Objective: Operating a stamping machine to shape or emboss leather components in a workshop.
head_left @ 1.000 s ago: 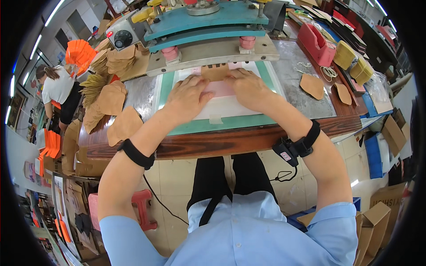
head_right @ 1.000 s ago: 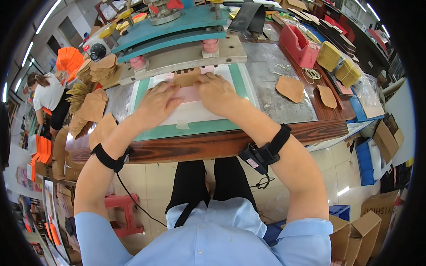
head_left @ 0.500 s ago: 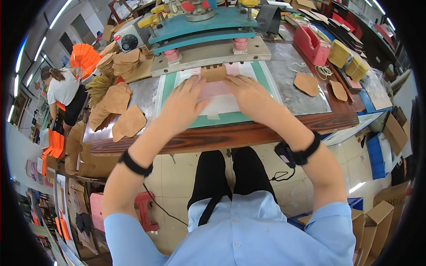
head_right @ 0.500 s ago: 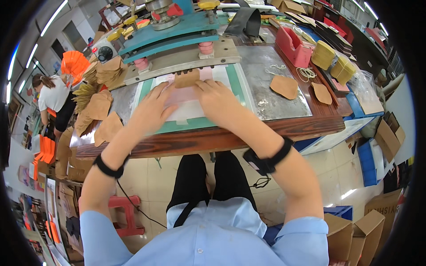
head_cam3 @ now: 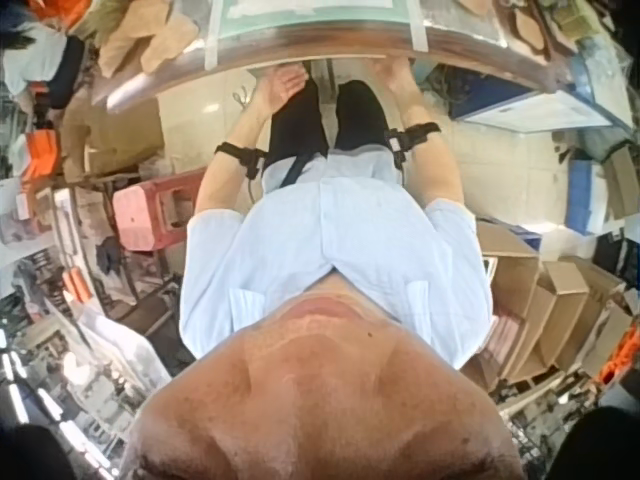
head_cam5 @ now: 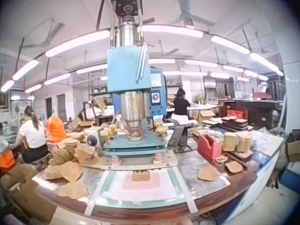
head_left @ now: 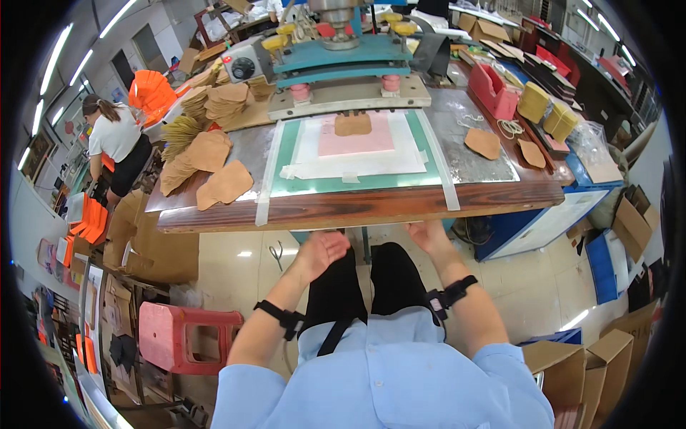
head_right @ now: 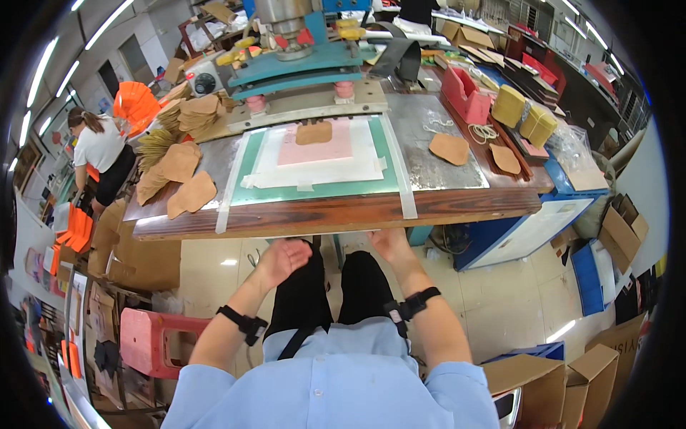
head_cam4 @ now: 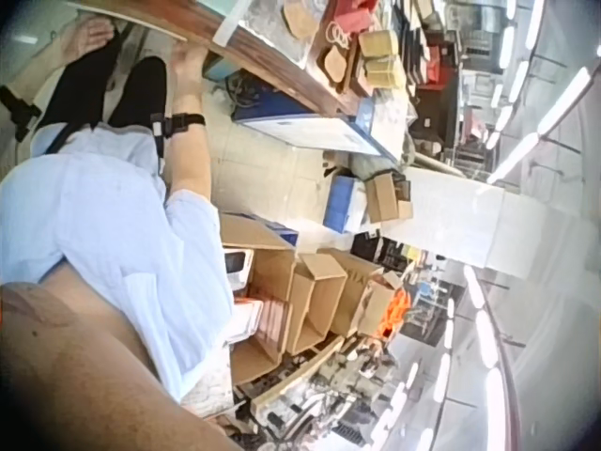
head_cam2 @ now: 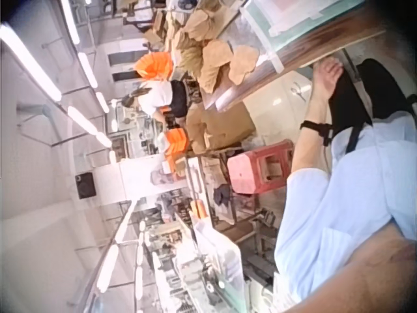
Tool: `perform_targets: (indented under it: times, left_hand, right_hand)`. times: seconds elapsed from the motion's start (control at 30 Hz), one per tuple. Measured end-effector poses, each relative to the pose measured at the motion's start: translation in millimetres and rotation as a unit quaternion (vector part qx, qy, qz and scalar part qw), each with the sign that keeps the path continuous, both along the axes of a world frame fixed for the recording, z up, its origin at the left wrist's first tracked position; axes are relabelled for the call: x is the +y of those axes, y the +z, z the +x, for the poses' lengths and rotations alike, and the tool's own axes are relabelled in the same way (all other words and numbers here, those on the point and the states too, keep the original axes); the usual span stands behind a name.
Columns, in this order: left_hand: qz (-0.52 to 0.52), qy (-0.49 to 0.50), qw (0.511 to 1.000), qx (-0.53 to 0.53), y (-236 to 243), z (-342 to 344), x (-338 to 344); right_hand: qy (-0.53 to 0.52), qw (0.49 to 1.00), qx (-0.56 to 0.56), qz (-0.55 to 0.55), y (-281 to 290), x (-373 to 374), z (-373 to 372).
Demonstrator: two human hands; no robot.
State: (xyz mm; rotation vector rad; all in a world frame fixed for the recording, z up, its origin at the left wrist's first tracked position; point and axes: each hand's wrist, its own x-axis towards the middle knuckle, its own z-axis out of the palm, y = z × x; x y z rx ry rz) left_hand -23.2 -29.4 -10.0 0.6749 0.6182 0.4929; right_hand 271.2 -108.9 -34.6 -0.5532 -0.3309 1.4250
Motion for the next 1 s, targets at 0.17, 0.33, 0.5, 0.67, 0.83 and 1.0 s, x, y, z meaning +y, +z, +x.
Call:
perform_targets:
  times: [0.17, 0.33, 0.5, 0.67, 0.83, 1.0]
  left_hand:
    - [-0.058, 0.263, 0.903, -0.335, 42, 36, 6]
    - [-0.004, 0.25, 0.893, -0.373, 39, 33, 10]
    - [-0.04, 0.296, 0.9, -0.317, 29, 33, 22]
    - [-0.007, 0.28, 0.904, -0.322, 31, 28, 21]
    - [0.013, 0.268, 0.909, -0.319, 34, 29, 15]
    - [-0.011, 0.261, 0.903, -0.342, 20, 23, 28]
  right_hand:
    - [-0.093, 0.972, 0.151, 0.152, 18, 22, -32]
    - [-0.132, 0.97, 0.153, 0.135, 37, 21, -48]
    - [-0.021, 0.923, 0.134, 0.361, 9, 39, -31]
    - [-0.141, 0.963, 0.187, 0.133, 45, 24, -51]
    - [-0.148, 0.962, 0.185, 0.137, 45, 20, -50]
    - [-0.136, 0.959, 0.207, 0.136, 29, 33, -44]
